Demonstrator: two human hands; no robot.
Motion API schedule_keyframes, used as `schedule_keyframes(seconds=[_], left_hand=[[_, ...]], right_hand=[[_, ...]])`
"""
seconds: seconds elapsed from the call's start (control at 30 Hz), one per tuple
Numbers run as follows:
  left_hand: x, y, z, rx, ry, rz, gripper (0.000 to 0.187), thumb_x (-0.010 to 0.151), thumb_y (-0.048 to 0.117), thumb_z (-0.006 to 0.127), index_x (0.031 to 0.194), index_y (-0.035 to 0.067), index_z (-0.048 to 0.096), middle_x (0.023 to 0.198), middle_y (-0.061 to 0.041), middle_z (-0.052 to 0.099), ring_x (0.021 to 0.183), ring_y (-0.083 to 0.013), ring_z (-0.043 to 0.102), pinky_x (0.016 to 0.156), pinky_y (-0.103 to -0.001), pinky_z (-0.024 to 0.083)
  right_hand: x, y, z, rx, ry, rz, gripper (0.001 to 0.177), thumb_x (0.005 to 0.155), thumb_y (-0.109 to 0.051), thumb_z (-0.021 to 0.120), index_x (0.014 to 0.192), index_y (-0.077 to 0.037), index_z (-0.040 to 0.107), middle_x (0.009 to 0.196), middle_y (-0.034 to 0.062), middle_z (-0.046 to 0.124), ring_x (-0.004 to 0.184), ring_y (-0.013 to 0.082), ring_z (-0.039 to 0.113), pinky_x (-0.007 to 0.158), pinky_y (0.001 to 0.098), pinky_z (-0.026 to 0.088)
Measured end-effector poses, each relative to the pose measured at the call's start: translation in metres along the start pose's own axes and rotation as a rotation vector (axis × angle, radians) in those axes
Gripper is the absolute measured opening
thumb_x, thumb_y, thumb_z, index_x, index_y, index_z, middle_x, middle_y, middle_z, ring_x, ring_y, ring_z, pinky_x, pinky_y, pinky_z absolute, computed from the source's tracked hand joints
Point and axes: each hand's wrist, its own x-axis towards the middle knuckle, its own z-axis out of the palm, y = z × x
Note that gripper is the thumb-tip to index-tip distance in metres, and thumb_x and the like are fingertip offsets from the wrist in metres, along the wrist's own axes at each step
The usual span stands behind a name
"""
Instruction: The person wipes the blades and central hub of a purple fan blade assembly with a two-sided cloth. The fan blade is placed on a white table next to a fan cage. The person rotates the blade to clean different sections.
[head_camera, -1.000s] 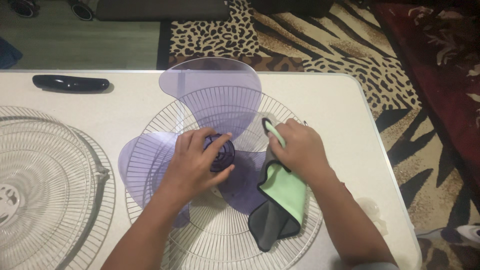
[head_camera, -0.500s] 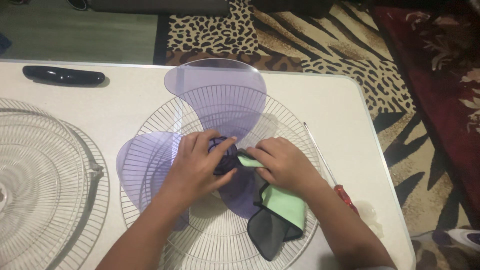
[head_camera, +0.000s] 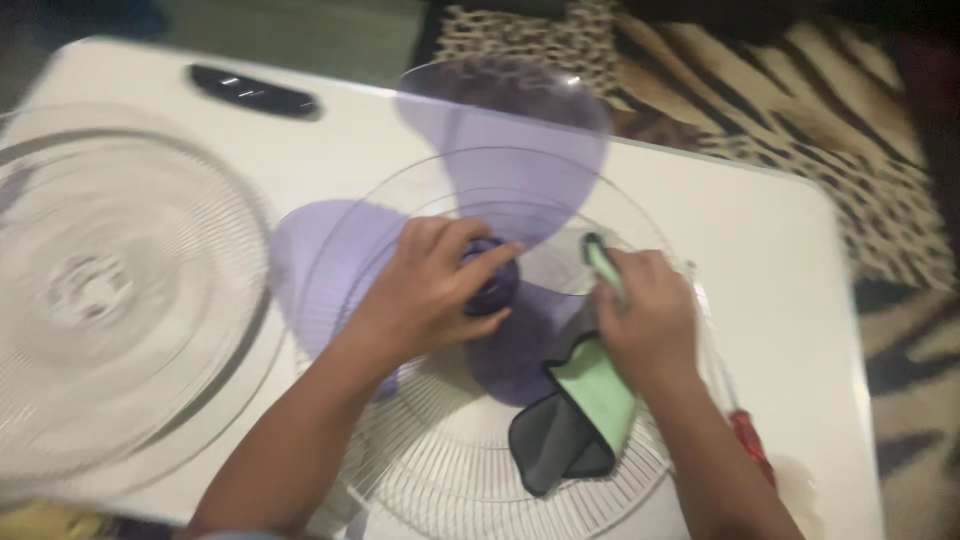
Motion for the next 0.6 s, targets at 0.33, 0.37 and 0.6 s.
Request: schedule_keyframes(seconds=[0.33,0.37,0.6], left_hand=[[-0.004,0.006,-0.017,0.105,0.048,-0.031,0.076,0.067,0.037,0.091,0.135,0.020,0.061,0.136,-0.011,0.050,0.128,-0.0348,0.046,0.114,-0.054,0.037],[-0.005,0.005,-0.015,0.110,0.049,-0.035,0.076,0.068,0.038,0.091,0.136,0.021,0.060,0.137,-0.010,0.049,0.129,-0.0345,0.046,0.115,-0.054,0.036],[-0.011,0.011,0.008,0.059,0.001,-0.024,0.079,0.070,0.034,0.091,0.141,0.023,0.059,0.142,-0.009,0.049,0.131,-0.0336,0.046,0.115,-0.051,0.043]], right_hand=[[-0.012,0.032,0.013,0.130,0.191,-0.183,0.041,0.092,-0.001,0.066,0.132,-0.006,0.065,0.123,0.0153,0.060,0.112,0.0330,0.063,0.096,0.0421,0.052],[-0.013,0.028,0.009,0.169,0.180,-0.183,0.043,0.093,-0.001,0.065,0.135,-0.007,0.066,0.127,0.0158,0.059,0.114,0.0316,0.063,0.097,0.0400,0.053],[-0.009,-0.008,-0.008,0.054,-0.083,-0.499,0.048,0.072,-0.006,0.075,0.120,-0.011,0.072,0.119,0.0095,0.064,0.114,0.0302,0.064,0.105,0.0503,0.047]])
